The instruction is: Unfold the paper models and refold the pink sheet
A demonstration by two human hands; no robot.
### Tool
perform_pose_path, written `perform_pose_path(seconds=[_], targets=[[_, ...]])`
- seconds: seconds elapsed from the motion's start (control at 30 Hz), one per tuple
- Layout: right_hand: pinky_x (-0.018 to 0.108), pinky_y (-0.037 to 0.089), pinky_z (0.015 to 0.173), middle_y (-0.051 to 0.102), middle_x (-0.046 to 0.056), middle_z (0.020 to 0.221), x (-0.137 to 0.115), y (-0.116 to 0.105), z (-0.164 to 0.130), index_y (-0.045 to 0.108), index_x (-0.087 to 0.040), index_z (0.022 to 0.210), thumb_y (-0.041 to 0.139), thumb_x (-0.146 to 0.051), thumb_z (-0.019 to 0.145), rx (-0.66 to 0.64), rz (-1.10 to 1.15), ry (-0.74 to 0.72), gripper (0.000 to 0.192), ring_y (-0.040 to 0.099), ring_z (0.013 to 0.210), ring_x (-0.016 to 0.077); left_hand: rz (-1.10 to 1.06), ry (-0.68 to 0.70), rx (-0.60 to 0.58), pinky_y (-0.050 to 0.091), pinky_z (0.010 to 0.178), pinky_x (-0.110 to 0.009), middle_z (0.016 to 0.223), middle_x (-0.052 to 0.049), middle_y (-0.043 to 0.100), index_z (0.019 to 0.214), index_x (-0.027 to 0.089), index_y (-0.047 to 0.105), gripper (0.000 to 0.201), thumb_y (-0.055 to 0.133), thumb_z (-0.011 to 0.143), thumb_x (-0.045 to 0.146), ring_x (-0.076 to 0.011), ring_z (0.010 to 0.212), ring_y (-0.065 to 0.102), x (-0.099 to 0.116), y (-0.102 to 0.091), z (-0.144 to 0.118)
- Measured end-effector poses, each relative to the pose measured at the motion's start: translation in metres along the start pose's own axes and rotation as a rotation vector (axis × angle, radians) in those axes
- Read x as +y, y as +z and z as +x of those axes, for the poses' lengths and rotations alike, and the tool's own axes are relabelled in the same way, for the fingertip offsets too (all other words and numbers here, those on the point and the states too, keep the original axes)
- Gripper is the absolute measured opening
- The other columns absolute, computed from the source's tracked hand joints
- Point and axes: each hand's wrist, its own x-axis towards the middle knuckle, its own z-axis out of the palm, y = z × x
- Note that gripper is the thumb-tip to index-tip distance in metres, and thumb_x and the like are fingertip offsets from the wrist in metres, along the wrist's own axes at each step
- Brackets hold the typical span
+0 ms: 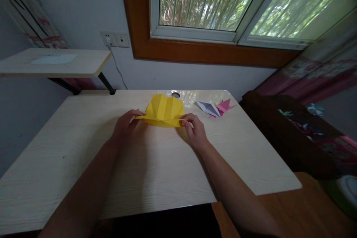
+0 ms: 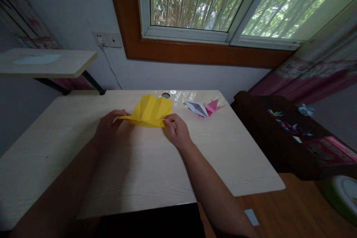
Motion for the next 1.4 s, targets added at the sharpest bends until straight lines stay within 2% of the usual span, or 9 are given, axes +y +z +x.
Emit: perform_pose_path(seconds=[0.07, 0.17, 0.3, 0.43, 0.67, 0.8, 1.07, 1.27, 1.4], targets=[[0.038, 0.054, 0.084, 0.069, 0.008, 0.101, 0.000, -0.001, 0.001, 0.057, -0.024, 0.105, 0.049, -0.033, 0.102, 0.021, -0.010, -0.030, 0.012, 0.066, 0.095, 0.0215, 0.022, -0.013, 0.076, 0.053, 0.102, -0.038, 0.110, -0.006, 0.075, 0.106, 0.023, 0.065, 0.025, 0.051, 0.101, 0.044, -0.0189, 0.109, 0.069, 0.006, -0.001, 0.000], [0.039, 0.053, 0.085, 0.068, 0.008, 0.100, -0.003, -0.002, 0.002, 0.057, -0.024, 0.104, 0.048, -0.031, 0.103, 0.051, -0.050, -0.043, 0.012, 0.065, 0.096, 0.0219, 0.011, -0.016, 0.156, 0.056, 0.094, -0.035, 0.107, -0.005, 0.074, 0.105, 0.023, 0.063, 0.024, 0.050, 0.102, 0.043, -0.0179, 0.103, 0.070, 0.012, -0.002, -0.001], [0.035, 0.052, 0.077, 0.065, 0.005, 0.092, -0.007, -0.002, 0.002, 0.056, -0.024, 0.102, 0.048, -0.030, 0.103, 0.116, -0.100, -0.018, 0.009, 0.063, 0.086, 0.0197, 0.099, -0.041, 0.237, 0.057, 0.084, -0.031, 0.099, -0.004, 0.073, 0.102, 0.023, 0.060, 0.026, 0.051, 0.100, 0.047, -0.0169, 0.092, 0.071, 0.013, -0.001, -0.003], [0.033, 0.049, 0.072, 0.062, 0.003, 0.088, -0.005, 0.001, 0.000, 0.053, -0.024, 0.102, 0.048, -0.030, 0.102, 0.157, -0.109, 0.021, 0.008, 0.060, 0.080, 0.0187, 0.124, -0.060, 0.261, 0.055, 0.071, -0.027, 0.092, -0.003, 0.072, 0.100, 0.022, 0.059, 0.027, 0.052, 0.099, 0.049, -0.0152, 0.079, 0.069, 0.010, 0.003, -0.005], [0.027, 0.046, 0.058, 0.057, -0.001, 0.085, 0.007, 0.010, -0.006, 0.051, -0.024, 0.106, 0.055, -0.036, 0.100, 0.142, 0.172, 0.161, 0.014, 0.056, 0.067, 0.0136, 0.075, -0.133, 0.271, 0.053, 0.060, -0.023, 0.081, 0.000, 0.071, 0.100, 0.022, 0.060, 0.026, 0.057, 0.096, 0.048, -0.0137, 0.068, 0.067, 0.012, 0.007, -0.006], [0.028, 0.049, 0.064, 0.059, 0.000, 0.085, 0.006, 0.007, -0.006, 0.055, -0.023, 0.102, 0.058, -0.036, 0.099, 0.104, 0.204, 0.153, 0.013, 0.059, 0.072, 0.0144, 0.141, -0.024, 0.274, 0.054, 0.065, -0.023, 0.089, -0.002, 0.072, 0.100, 0.021, 0.061, 0.022, 0.057, 0.098, 0.043, -0.0129, 0.074, 0.069, 0.014, 0.006, -0.007], [0.041, 0.052, 0.089, 0.069, 0.007, 0.101, -0.004, -0.011, 0.009, 0.063, -0.023, 0.101, 0.060, -0.023, 0.094, 0.106, -0.038, -0.066, 0.007, 0.065, 0.098, 0.0220, 0.197, 0.283, 0.262, 0.057, 0.083, -0.030, 0.100, -0.005, 0.073, 0.107, 0.022, 0.060, 0.009, 0.057, 0.099, 0.024, -0.0165, 0.095, 0.070, 0.013, 0.004, -0.006], [0.045, 0.055, 0.093, 0.071, 0.008, 0.107, -0.001, -0.024, 0.014, 0.062, -0.023, 0.090, 0.052, -0.011, 0.088, 0.017, -0.097, -0.163, 0.016, 0.066, 0.106, 0.0233, 0.156, 0.410, 0.123, 0.057, 0.097, -0.038, 0.121, -0.007, 0.068, 0.109, 0.025, 0.059, 0.017, 0.060, 0.095, 0.015, -0.0183, 0.112, 0.067, 0.018, 0.002, -0.003], [0.047, 0.056, 0.094, 0.072, 0.008, 0.105, -0.002, -0.028, 0.012, 0.063, -0.023, 0.092, 0.050, -0.007, 0.087, 0.118, -0.116, -0.195, 0.021, 0.068, 0.105, 0.0234, 0.167, 0.434, -0.062, 0.055, 0.102, -0.040, 0.133, -0.010, 0.063, 0.105, 0.022, 0.059, 0.016, 0.058, 0.094, 0.012, -0.0205, 0.123, 0.062, 0.028, 0.006, -0.003]])
